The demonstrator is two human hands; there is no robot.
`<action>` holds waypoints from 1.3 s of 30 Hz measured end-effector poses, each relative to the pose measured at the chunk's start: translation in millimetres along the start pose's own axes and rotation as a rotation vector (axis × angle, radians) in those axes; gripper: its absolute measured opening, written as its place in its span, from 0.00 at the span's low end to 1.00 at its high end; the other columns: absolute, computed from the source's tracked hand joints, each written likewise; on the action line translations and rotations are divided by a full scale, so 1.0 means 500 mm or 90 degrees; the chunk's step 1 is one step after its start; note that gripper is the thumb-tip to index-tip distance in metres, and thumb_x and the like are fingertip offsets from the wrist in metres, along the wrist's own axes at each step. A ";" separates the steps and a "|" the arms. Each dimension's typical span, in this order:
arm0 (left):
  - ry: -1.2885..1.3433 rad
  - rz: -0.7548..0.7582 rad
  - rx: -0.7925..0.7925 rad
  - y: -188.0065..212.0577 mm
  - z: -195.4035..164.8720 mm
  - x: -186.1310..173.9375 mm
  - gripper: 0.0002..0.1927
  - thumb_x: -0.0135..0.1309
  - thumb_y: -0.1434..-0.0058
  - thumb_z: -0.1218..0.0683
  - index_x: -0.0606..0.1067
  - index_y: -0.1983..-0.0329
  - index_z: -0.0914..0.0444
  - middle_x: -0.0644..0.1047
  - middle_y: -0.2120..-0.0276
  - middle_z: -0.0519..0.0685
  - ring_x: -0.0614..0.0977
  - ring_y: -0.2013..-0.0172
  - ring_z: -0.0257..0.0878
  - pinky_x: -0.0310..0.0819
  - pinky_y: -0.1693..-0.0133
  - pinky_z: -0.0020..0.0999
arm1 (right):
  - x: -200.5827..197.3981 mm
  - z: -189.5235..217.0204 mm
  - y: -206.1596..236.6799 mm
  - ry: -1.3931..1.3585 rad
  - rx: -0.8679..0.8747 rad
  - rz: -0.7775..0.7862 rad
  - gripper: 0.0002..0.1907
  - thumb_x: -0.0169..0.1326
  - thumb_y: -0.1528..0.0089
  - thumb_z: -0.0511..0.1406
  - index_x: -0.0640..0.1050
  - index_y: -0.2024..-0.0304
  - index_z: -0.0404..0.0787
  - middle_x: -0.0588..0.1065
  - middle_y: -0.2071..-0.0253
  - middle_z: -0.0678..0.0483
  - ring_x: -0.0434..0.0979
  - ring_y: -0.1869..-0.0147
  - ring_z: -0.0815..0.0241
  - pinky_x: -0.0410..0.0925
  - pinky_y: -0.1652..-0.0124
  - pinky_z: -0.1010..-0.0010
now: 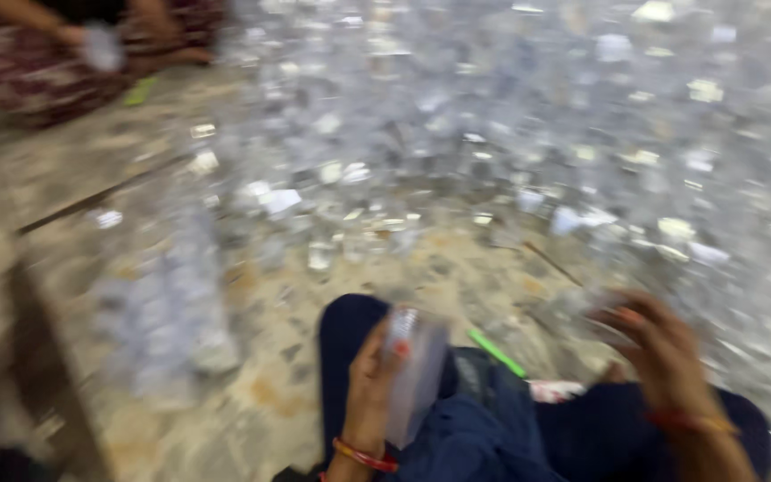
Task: The person sits on the floor beside a large pile of clear plastic cups, picks up cups one at a time, and nests them into a stack held in one hand. The person places completed stacks aside and continues building new stacks from the loose cups.
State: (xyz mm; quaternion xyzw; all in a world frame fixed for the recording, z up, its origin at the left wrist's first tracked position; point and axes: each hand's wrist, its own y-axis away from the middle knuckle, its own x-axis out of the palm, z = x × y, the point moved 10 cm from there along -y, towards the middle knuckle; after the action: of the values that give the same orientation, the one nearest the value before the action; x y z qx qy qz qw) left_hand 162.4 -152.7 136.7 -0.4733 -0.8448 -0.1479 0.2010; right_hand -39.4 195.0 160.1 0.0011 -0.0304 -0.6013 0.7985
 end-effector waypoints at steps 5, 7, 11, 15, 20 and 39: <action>0.513 -0.342 -0.091 0.081 0.052 -0.376 0.26 0.46 0.43 0.43 0.76 0.49 0.64 0.82 0.57 0.54 0.82 0.59 0.51 0.79 0.58 0.46 | -0.126 -0.120 0.022 -0.045 0.006 -0.016 0.14 0.44 0.27 0.36 0.68 0.42 0.36 0.72 0.43 0.41 0.72 0.32 0.34 0.68 0.44 0.46; 0.563 -0.539 -0.176 0.144 0.101 -0.503 0.24 0.46 0.39 0.43 0.74 0.47 0.62 0.79 0.55 0.53 0.79 0.54 0.53 0.76 0.52 0.50 | -0.145 -0.177 0.016 -0.059 0.027 -0.009 0.11 0.43 0.27 0.35 0.67 0.44 0.37 0.72 0.43 0.38 0.71 0.33 0.30 0.68 0.46 0.42; 0.702 -0.628 -0.159 0.152 0.112 -0.604 0.22 0.38 0.33 0.50 0.73 0.43 0.65 0.79 0.47 0.58 0.79 0.47 0.56 0.77 0.48 0.56 | -0.141 -0.215 0.020 -0.005 0.028 -0.010 0.11 0.43 0.26 0.35 0.66 0.44 0.35 0.70 0.43 0.33 0.71 0.35 0.29 0.68 0.50 0.36; 0.649 -0.543 -0.071 0.060 0.020 -0.621 0.30 0.29 0.31 0.44 0.72 0.36 0.60 0.76 0.38 0.52 0.75 0.39 0.54 0.70 0.42 0.64 | -0.127 -0.204 0.020 -0.024 0.006 -0.020 0.12 0.43 0.27 0.34 0.65 0.42 0.36 0.70 0.40 0.31 0.71 0.35 0.32 0.69 0.49 0.35; 0.860 -0.700 0.069 0.035 -0.013 -0.599 0.47 0.29 0.31 0.22 0.57 0.24 0.60 0.62 0.27 0.55 0.64 0.29 0.58 0.65 0.40 0.70 | -0.103 -0.191 0.009 -0.031 -0.031 0.016 0.10 0.41 0.27 0.30 0.65 0.44 0.31 0.69 0.40 0.29 0.71 0.36 0.28 0.69 0.49 0.34; 0.699 -0.683 0.126 -0.038 0.049 -0.622 0.49 0.22 0.44 0.22 0.56 0.24 0.48 0.60 0.26 0.46 0.58 0.26 0.55 0.55 0.37 0.75 | -0.044 -0.304 0.011 0.108 0.113 0.060 0.24 0.51 0.37 0.30 0.70 0.37 0.33 0.78 0.44 0.39 0.79 0.41 0.51 0.70 0.43 0.61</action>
State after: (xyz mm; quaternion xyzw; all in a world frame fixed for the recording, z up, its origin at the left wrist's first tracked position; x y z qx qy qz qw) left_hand 288.0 -381.8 -35.0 0.1619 -0.7472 -0.3622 0.5332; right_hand -32.7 212.3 7.3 0.1214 -0.0158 -0.5559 0.8222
